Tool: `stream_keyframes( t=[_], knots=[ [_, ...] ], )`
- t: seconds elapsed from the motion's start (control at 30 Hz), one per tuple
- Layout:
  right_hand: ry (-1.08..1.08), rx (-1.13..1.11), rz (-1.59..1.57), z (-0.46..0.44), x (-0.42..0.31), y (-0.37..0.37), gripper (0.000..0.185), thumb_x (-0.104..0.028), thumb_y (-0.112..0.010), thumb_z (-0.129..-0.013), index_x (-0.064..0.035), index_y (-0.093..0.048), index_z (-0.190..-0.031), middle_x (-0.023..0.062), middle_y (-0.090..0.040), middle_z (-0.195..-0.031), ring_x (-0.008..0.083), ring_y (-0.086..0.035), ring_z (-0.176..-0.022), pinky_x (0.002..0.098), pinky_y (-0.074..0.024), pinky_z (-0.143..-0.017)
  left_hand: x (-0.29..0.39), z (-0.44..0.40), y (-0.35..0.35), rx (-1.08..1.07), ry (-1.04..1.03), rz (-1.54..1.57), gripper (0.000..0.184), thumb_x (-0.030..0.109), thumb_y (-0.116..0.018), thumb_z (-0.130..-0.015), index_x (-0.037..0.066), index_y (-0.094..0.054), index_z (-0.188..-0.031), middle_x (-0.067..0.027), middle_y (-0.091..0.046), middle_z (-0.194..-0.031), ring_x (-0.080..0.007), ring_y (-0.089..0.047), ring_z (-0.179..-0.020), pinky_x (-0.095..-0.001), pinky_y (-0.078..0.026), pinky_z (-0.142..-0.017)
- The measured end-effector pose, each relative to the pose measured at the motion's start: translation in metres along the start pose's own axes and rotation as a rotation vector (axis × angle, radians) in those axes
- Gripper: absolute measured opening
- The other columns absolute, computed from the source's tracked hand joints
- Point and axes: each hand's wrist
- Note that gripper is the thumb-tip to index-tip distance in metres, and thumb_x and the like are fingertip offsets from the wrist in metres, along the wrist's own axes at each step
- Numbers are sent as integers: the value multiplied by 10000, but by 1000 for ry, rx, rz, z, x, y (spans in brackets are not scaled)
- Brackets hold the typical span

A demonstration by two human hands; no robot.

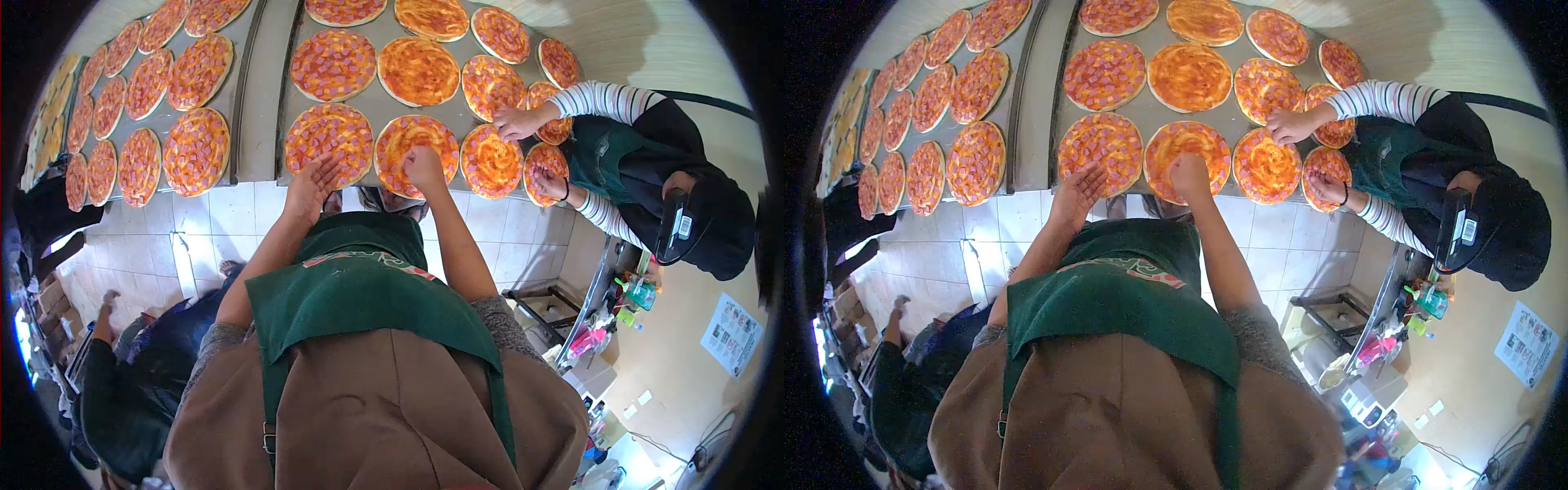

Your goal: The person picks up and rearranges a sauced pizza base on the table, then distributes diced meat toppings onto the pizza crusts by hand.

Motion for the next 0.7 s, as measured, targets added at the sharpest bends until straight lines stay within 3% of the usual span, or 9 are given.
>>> stream_keyframes(
  t=[0.07, 0.17, 0.47, 0.57, 0.7],
  knots=[
    [-10, -52, -287, -7, 12, -11, 72, -56, -668, -751, 2, -651, -791, 115, -657, -702, 201, -645, -635, 328, -504, -596, -1, -2, 2, -3, -1, -6, 407, 260, -419, -961, 13, -444, -1283, -113, -571, -1227, -190, -558, -1110, -307, -433, -947],
    [-83, -60, -338, -11, 10, -16, 77, -22, -669, -753, 2, -649, -824, 90, -659, -716, 165, -640, -646, 303, -501, -602, -1, -2, 2, -8, 1, -5, 408, 258, -417, -960, 13, -443, -1285, -113, -567, -1231, -193, -555, -1112, -308, -425, -956],
    [-68, 62, -66, -8, -23, 4, 195, -72, -761, -668, -11, -618, -784, 106, -644, -724, 224, -635, -694, 327, -502, -646, -1, -1, 9, -9, -11, 4, 412, 258, -420, -960, 12, -449, -1289, -115, -561, -1228, -196, -543, -1126, -311, -424, -959],
    [-24, -7, -68, -3, -14, -3, 214, -61, -756, -654, -22, -632, -824, 117, -648, -758, 245, -636, -720, 350, -503, -670, -4, -4, 17, -14, -21, 6, 415, 262, -418, -957, 11, -450, -1285, -116, -561, -1225, -199, -539, -1128, -316, -411, -968],
    [41, 11, -30, 7, -24, 3, 133, -53, -663, -678, -32, -625, -804, 171, -632, -825, 343, -612, -853, 432, -480, -755, -2, -2, 11, 8, -12, 2, 420, 264, -421, -954, 5, -449, -1284, -118, -563, -1219, -200, -541, -1125, -314, -420, -957]
  ],
)
Point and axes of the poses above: each hand's wrist, its own z-axis away from the middle knuckle, its own y-axis out of the back of the hand, x = y × z
